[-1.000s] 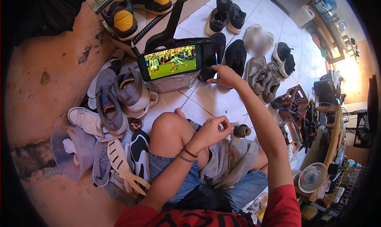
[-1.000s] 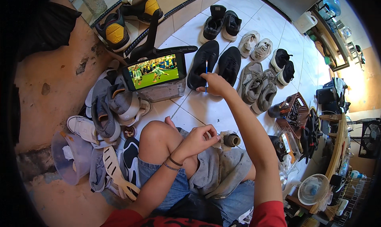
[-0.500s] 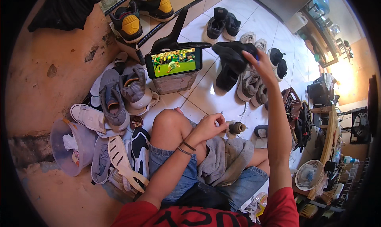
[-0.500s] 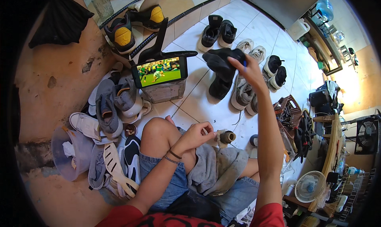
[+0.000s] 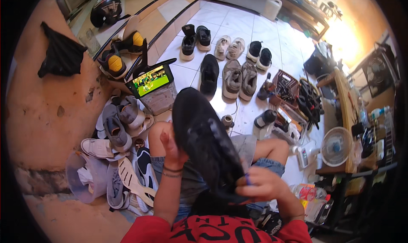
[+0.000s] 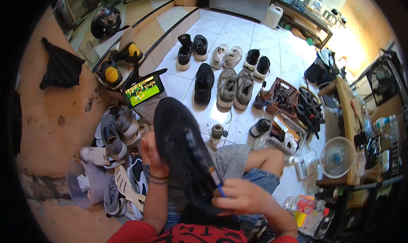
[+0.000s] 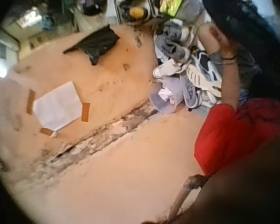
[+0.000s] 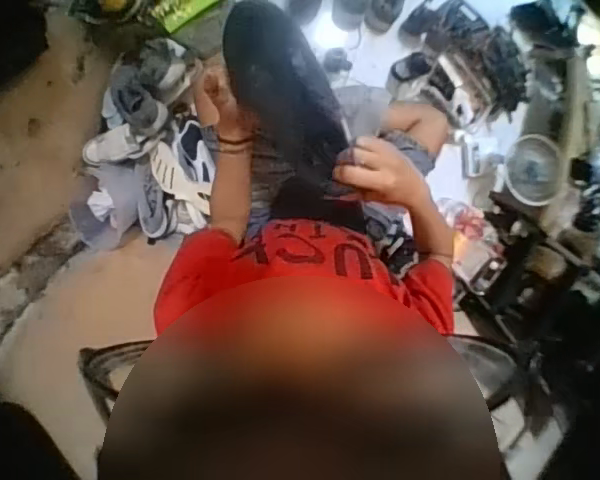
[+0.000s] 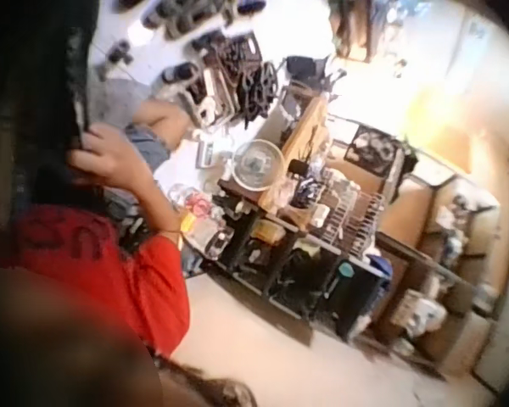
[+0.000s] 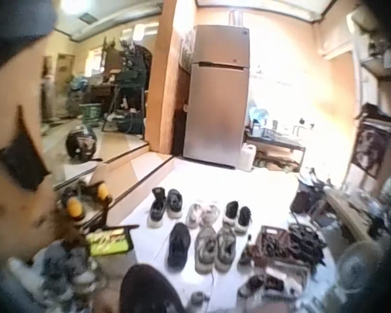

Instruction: Painting the midsoles of various sneakers using a brush and paint.

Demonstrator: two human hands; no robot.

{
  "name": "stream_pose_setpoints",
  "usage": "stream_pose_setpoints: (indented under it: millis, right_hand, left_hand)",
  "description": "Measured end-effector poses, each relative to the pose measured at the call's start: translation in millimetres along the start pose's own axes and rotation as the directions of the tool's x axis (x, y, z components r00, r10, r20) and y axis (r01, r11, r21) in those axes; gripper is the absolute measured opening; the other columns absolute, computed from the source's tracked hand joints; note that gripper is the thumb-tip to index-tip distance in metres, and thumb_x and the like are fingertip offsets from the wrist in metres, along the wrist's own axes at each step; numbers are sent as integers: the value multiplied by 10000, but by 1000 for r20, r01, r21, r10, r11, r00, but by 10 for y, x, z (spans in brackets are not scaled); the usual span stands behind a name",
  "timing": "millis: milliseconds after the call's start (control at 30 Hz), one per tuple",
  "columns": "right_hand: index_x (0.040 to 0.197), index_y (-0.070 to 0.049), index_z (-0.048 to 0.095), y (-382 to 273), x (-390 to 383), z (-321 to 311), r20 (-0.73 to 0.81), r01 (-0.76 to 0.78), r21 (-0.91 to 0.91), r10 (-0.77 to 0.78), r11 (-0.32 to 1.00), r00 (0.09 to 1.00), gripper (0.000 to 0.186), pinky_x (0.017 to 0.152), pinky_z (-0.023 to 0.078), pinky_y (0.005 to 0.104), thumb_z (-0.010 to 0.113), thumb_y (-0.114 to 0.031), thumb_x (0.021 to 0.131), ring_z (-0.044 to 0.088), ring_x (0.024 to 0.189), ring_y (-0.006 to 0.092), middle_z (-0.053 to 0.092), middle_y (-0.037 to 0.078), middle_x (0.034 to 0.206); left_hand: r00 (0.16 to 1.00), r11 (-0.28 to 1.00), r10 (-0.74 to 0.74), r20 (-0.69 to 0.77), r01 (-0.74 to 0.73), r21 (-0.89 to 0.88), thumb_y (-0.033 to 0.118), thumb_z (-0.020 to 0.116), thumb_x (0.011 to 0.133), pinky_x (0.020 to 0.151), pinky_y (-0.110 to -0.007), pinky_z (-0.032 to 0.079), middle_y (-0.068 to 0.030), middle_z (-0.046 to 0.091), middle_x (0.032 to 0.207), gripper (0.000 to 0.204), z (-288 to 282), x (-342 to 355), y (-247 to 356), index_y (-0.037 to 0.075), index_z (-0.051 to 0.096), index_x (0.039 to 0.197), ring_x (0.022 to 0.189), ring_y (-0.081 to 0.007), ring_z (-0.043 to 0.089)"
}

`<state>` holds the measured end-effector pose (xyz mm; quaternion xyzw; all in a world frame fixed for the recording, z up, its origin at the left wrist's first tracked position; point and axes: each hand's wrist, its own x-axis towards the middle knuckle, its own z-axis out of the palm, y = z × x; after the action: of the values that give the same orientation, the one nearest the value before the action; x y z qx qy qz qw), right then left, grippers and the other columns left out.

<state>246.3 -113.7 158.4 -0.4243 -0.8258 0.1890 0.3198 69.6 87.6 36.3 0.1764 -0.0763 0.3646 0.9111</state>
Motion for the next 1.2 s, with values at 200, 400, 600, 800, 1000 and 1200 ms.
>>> stream_pose_setpoints:
  millis: [200, 400, 600, 800, 1000, 1200]
  right_hand:
    - [1006, -52, 699, -343, -279, 539, -183, 24, 385, 51, 923, 982, 306, 668, 522, 339, 854, -161, 766, 644, 811, 246, 686, 85, 1021]
    - [1057, 35, 699, 49, -271, 434, -681, 203, 490, 226, 848, 697, 322, 835, 551, 369, 787, -190, 845, 700, 972, 287, 718, 159, 1049]
    - [1131, -14, 695, 130, 35, 417, -686, -46, 600, 543, 799, 484, 329, 789, 487, 275, 751, -216, 877, 653, 974, 179, 711, 84, 1096]
    - [998, -26, 750, 167, -49, 417, -521, -210, 645, 624, 735, 583, 270, 628, 471, 228, 835, -195, 806, 640, 730, 103, 729, 52, 898]
    - [890, -7, 769, 211, -56, 406, -480, -265, 573, 580, 775, 658, 164, 606, 493, 254, 825, -129, 796, 638, 638, 126, 737, 79, 797]
    - [872, 7, 766, 268, -5, 473, -484, -297, 435, 499, 850, 719, 137, 632, 524, 268, 816, -88, 786, 687, 659, 171, 759, 113, 837]
  left_hand:
    - [927, 896, 83, -367, 91, 434, 275, 537, 906, 1104, -410, 435, -179, 559, 1396, 638, 636, -255, 67, -32, 415, 1452, 1250, -308, 581]
    - [946, 832, -16, -323, 192, 521, 243, 594, 806, 1085, -387, 443, -210, 581, 1343, 695, 795, -355, -55, -77, 444, 1405, 1228, -289, 594]
    - [939, 774, -173, -296, 315, 548, 257, 672, 730, 1088, -376, 426, -191, 606, 1300, 750, 782, -437, -226, -76, 477, 1373, 1206, -272, 605]
    - [893, 614, -355, -276, 445, 651, 294, 725, 687, 1070, -361, 426, -188, 609, 1302, 762, 693, -476, -61, -69, 529, 1328, 1192, -256, 606]
    - [886, 566, -378, -270, 452, 690, 329, 741, 673, 1057, -363, 437, -195, 610, 1302, 778, 526, -605, 6, -73, 547, 1312, 1187, -256, 609]
    - [896, 551, -369, -247, 425, 718, 332, 756, 693, 1048, -354, 445, -189, 627, 1262, 722, 459, -613, 48, -65, 561, 1265, 1171, -245, 617]
